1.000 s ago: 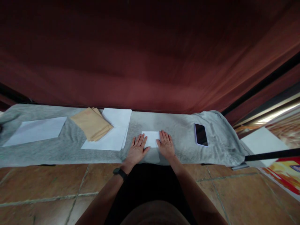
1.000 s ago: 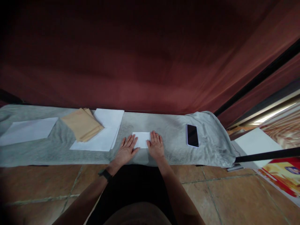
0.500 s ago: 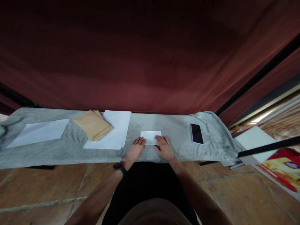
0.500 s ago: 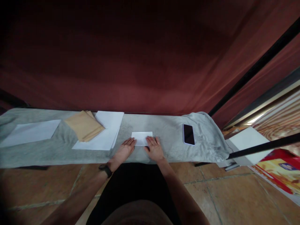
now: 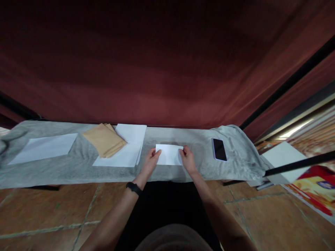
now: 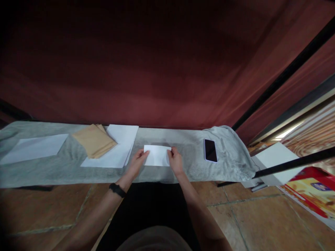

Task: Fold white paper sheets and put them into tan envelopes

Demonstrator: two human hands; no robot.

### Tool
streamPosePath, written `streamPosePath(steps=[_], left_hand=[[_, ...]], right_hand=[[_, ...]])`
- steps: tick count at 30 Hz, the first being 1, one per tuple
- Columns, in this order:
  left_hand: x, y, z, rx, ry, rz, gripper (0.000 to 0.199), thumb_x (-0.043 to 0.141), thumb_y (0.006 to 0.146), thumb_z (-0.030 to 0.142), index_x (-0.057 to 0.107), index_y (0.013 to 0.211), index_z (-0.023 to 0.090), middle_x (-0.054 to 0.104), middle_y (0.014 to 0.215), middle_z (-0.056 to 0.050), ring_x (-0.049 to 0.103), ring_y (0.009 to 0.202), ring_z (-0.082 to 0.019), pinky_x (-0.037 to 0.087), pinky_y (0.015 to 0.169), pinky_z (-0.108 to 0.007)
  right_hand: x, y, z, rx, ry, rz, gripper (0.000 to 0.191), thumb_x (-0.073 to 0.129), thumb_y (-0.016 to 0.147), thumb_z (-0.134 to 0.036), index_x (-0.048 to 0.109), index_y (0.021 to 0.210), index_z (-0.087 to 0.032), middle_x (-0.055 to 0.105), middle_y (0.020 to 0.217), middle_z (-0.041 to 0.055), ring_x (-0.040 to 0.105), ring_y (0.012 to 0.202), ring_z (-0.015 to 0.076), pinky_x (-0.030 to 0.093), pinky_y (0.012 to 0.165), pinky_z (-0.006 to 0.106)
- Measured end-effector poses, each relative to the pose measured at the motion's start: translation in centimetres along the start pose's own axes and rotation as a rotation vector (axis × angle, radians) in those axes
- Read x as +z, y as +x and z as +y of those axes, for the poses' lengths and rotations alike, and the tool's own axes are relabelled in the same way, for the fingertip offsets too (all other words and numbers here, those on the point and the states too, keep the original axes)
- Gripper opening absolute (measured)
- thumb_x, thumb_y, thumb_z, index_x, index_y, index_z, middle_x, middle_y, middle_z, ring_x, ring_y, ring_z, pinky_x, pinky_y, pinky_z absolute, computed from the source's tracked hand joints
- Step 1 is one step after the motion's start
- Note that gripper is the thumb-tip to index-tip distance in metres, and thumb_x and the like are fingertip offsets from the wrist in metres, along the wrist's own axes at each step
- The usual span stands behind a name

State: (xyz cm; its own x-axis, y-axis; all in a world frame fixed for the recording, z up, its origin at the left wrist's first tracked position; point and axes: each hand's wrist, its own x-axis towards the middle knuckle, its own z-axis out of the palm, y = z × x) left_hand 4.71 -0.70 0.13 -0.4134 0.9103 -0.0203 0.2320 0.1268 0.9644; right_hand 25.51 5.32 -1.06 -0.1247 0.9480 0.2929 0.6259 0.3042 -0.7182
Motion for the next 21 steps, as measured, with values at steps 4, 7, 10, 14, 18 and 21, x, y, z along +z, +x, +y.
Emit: streamPosePath(steps=[4, 7, 10, 14, 18, 21], left_hand=[[1.1, 0.0, -1.7, -0.075, -0.029, -0.039, 0.036, 0.06, 0.085, 0.032, 0.061, 0.119, 0.02, 0.069, 0.075, 0.002, 0.065, 0.064, -0.017, 0.052, 0.061, -0.029], [1.9, 0.4, -2.8, -0.078, 0.051, -0.021, 0.048, 0.06, 0.083, 0.022, 0.057, 0.131, 0.019, 0.064, 0.066, 0.005, 0.062, 0.058, -0.016, 0.051, 0.06, -0.029], [2.5, 0.7, -3.2, -0.001, 0.218, 0.009, 0.053, 0.06, 0.082, 0.013, 0.056, 0.135, 0.017, 0.067, 0.076, 0.001, 0.064, 0.068, -0.016, 0.055, 0.07, -0.03], [2.8, 0.3, -3.0, 0.124, 0.423, 0.045, 0.049, 0.057, 0.083, 0.008, 0.06, 0.131, 0.017, 0.07, 0.107, -0.009, 0.068, 0.093, -0.02, 0.056, 0.089, -0.035], [2.7, -0.6, -2.3, 0.169, 0.607, 0.042, 0.047, 0.053, 0.087, 0.007, 0.06, 0.132, 0.016, 0.064, 0.123, -0.012, 0.068, 0.104, -0.021, 0.055, 0.096, -0.034], [2.9, -1.3, -1.7, 0.201, 0.68, 0.017, 0.044, 0.047, 0.092, 0.009, 0.06, 0.133, 0.015, 0.062, 0.129, -0.014, 0.068, 0.108, -0.023, 0.055, 0.098, -0.035]], right_hand=[[1.5, 0.6, 0.6, 0.067, -0.113, 0.005, 0.036, 0.035, 0.104, -0.039, 0.064, 0.109, -0.019, 0.072, 0.081, 0.006, 0.069, 0.072, 0.0225, 0.049, 0.066, 0.029], [2.3, 0.8, 1.1, 0.113, -0.208, 0.001, 0.037, 0.035, 0.104, -0.034, 0.062, 0.124, -0.017, 0.075, 0.095, 0.0115, 0.07, 0.079, 0.0258, 0.051, 0.075, 0.034], [2.5, 0.6, 1.1, 0.101, -0.325, -0.021, 0.04, 0.039, 0.103, -0.026, 0.055, 0.138, -0.015, 0.071, 0.117, 0.0155, 0.07, 0.091, 0.0261, 0.052, 0.083, 0.037], [2.9, -0.7, 0.2, -0.056, -0.443, -0.044, 0.048, 0.042, 0.101, -0.018, 0.047, 0.148, -0.014, 0.059, 0.139, 0.0183, 0.062, 0.115, 0.0279, 0.049, 0.099, 0.042], [4.5, -2.8, -1.0, -0.203, -0.447, -0.144, 0.044, 0.045, 0.104, -0.029, 0.053, 0.146, -0.018, 0.047, 0.156, 0.0148, 0.048, 0.139, 0.0278, 0.038, 0.115, 0.046], [5.5, -3.9, -1.3, -0.201, -0.481, -0.177, 0.049, 0.047, 0.104, -0.035, 0.05, 0.15, -0.017, 0.042, 0.16, 0.0153, 0.04, 0.147, 0.0289, 0.03, 0.121, 0.048]])
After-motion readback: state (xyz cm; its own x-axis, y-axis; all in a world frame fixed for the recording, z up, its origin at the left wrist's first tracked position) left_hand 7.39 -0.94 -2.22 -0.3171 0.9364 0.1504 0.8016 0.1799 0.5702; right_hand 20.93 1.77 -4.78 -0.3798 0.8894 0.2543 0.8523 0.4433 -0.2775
